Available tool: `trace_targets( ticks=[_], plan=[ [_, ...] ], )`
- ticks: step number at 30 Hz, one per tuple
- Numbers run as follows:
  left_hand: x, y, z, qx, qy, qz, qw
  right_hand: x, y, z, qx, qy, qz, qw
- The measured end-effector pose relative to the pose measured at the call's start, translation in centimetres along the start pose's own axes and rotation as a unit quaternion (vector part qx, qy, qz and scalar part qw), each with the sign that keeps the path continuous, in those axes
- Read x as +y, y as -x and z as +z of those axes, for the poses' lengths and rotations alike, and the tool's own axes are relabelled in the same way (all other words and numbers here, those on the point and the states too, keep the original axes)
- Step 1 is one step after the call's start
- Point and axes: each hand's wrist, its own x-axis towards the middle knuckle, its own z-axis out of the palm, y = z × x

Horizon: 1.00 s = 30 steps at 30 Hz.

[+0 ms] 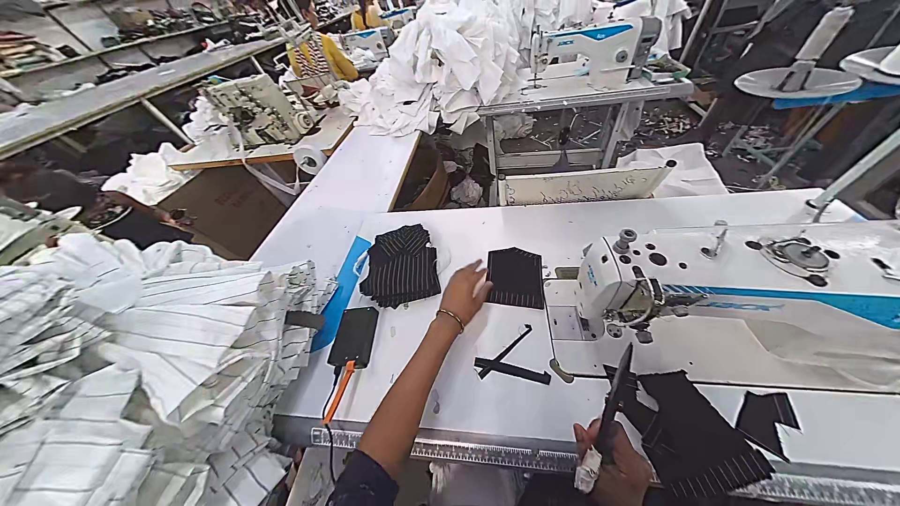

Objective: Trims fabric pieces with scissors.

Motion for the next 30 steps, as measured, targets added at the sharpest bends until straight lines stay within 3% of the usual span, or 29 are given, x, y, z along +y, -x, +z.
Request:
trace_targets(
  ticks=[3,5,11,17,19,22,26,28,30],
  plan=[
    [-3.5,0.2,-3.9,0.08,-0.056,-0.16,0.982,-0.2,-0.1,-0.1,-0.006,0.005,-0.005,1.0],
    [-5.2,0.6,-5.0,0.075,-0.078,-0.233,0.967,-0.4,-0.2,-0.2,-0.015,0.016,-0.011,1.0],
    [-5.0,1.0,-5.9,0.01,-0.073,-0.258,0.963,-0.5,-0.3,-0.3,-0.021,0.018,-0.016,0.999],
    [-4.2,1.7,-8.2,0.044,-0.019,-0.292,0.955,-0.7,-0.4,-0.1,-0.015,-0.004,-0.001,1.0],
    [-3.4,2.6,-8.8,0.039,-0.015,-0.286,0.957,-0.5,-0.3,0.1,-0.003,-0.003,-0.008,1.0],
    [-1.2,5.2,-8.1,-0.033,-0.015,-0.237,0.971,0.0,-0.3,0.4,0.016,0.018,-0.021,0.999],
    [1.3,10.4,-3.4,-0.184,0.047,-0.062,0.98,0.0,-0.2,0.5,0.023,0.01,-0.018,1.0],
    [1.5,11.8,-1.3,-0.205,0.06,0.012,0.977,0.4,-0.3,0.5,0.022,0.002,-0.019,1.0],
    [1.2,12.0,0.0,-0.192,0.01,0.036,0.981,0.6,-0.3,0.6,0.017,-0.004,-0.015,1.0]
  ],
)
